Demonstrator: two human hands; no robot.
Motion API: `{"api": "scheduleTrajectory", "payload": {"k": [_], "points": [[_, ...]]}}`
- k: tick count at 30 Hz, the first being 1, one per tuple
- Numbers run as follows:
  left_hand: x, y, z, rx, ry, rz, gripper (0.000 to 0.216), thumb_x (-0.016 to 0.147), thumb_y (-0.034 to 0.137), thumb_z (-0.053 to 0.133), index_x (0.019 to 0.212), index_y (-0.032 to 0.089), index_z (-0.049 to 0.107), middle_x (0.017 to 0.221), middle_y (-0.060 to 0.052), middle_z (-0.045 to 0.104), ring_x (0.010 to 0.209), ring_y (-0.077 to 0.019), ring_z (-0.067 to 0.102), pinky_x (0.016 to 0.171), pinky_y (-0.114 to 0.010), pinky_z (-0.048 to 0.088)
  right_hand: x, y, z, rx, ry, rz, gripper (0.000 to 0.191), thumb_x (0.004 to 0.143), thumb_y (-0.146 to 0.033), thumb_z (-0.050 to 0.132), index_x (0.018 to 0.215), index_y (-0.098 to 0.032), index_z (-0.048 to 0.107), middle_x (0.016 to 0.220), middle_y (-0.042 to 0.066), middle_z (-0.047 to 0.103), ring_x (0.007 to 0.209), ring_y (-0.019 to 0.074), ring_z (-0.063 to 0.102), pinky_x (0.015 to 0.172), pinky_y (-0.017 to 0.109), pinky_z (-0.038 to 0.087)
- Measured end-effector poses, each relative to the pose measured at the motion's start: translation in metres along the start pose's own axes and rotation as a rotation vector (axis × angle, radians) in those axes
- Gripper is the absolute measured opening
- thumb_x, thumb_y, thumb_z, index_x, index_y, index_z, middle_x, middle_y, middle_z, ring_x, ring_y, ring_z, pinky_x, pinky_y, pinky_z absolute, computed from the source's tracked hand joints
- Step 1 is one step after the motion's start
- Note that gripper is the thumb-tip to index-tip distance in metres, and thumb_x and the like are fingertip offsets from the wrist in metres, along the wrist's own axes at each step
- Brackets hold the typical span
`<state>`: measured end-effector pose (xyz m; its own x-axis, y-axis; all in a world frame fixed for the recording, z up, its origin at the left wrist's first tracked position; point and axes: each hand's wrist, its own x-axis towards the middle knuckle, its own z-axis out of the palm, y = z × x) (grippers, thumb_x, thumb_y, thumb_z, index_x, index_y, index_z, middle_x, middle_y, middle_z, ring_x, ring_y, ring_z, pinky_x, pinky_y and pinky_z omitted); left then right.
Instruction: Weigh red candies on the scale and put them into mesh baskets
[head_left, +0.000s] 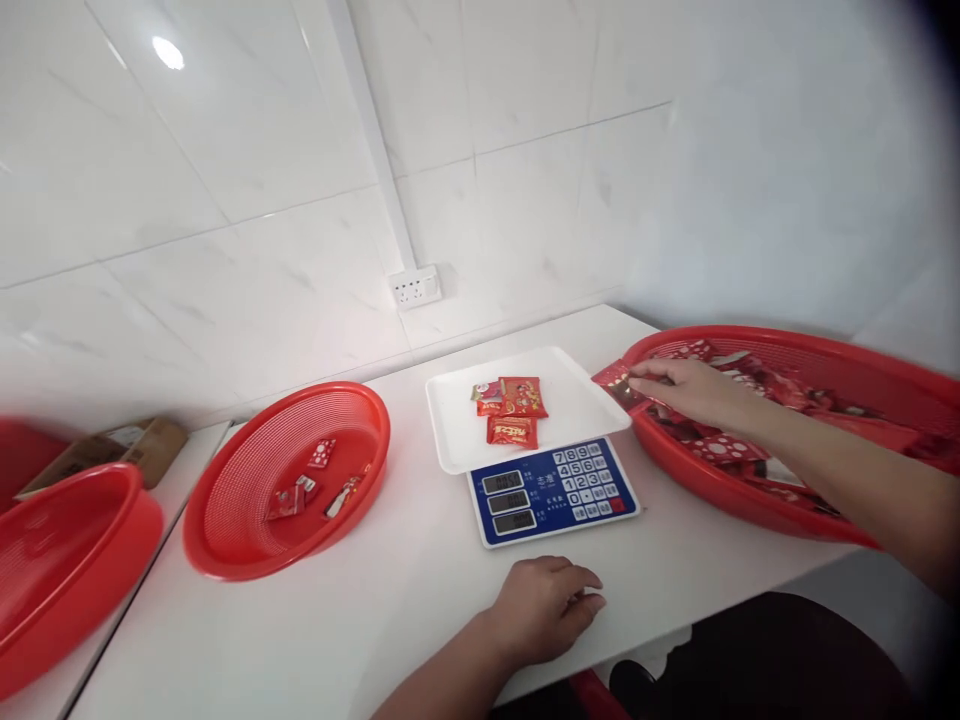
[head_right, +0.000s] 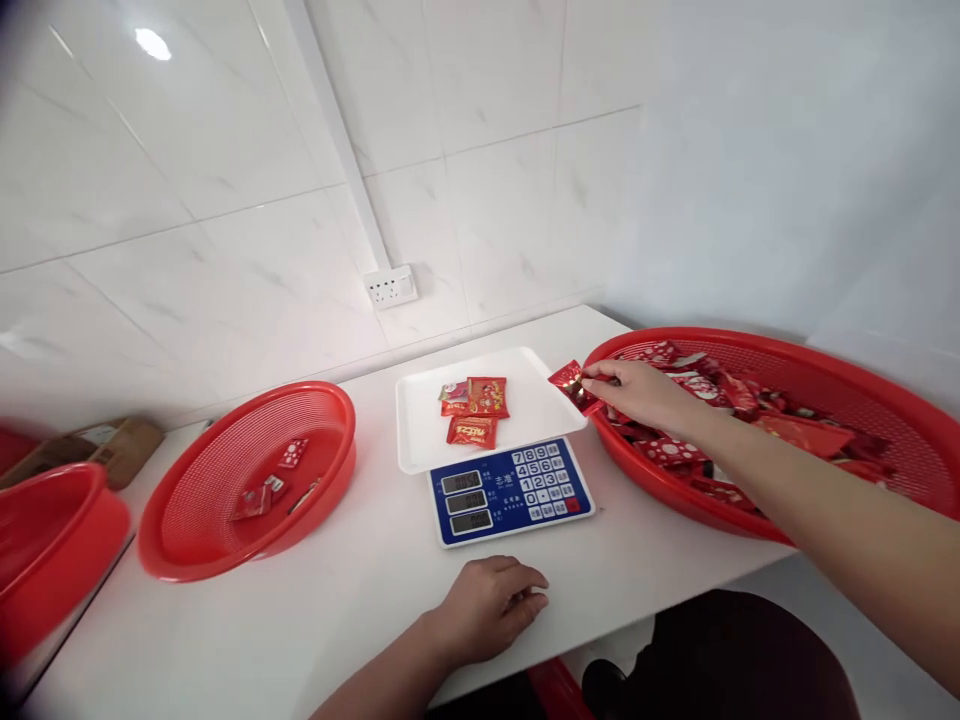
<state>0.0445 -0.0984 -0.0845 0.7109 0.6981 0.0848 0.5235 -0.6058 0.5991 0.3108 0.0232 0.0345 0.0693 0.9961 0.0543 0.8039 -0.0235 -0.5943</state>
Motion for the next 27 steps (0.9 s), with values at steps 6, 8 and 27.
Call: {"api": "scheduleTrajectory", "payload": {"k": [6, 8, 27], "points": [[-0.001, -0.003, -0.004, 0.041, 0.009, -0.002, 0.027, 0.089, 0.030, 0.046, 0.108, 0.020, 0.063, 0.090, -0.003, 0.069, 0.080, -0.0147, 0.064, 0.074, -0.023, 0.049, 0.009, -0.058, 0.044, -0.008, -0.055, -0.163, 0.033, 0.086, -0.036, 0.044, 0.105, -0.021, 0.065, 0.077, 0.002, 0.069, 0.047, 0.0114, 0.055, 0.053, 0.026, 0.045], [-0.002, -0.004, -0.004, 0.045, 0.021, -0.001, 0.026, 0.090, 0.030, 0.046, 0.107, 0.020, 0.063, 0.091, -0.004, 0.069, 0.080, -0.0146, 0.064, 0.074, -0.023, 0.049, 0.012, -0.072, 0.053, -0.004, -0.030, -0.219, 0.036, 0.087, -0.036, 0.042, 0.114, -0.023, 0.062, 0.085, 0.003, 0.070, 0.047, 0.0110, 0.055, 0.057, 0.028, 0.046], [0.003, 0.002, 0.001, -0.469, 0.011, -0.197, 0.042, 0.083, 0.043, 0.057, 0.117, 0.018, 0.057, 0.087, -0.003, 0.066, 0.072, -0.0130, 0.059, 0.067, -0.022, 0.047, -0.175, 0.015, 0.154, 0.590, 0.029, -0.206, 0.039, 0.088, -0.035, 0.045, 0.127, -0.029, 0.047, 0.117, 0.005, 0.064, 0.110, 0.0198, 0.059, 0.094, 0.038, 0.049]]}}
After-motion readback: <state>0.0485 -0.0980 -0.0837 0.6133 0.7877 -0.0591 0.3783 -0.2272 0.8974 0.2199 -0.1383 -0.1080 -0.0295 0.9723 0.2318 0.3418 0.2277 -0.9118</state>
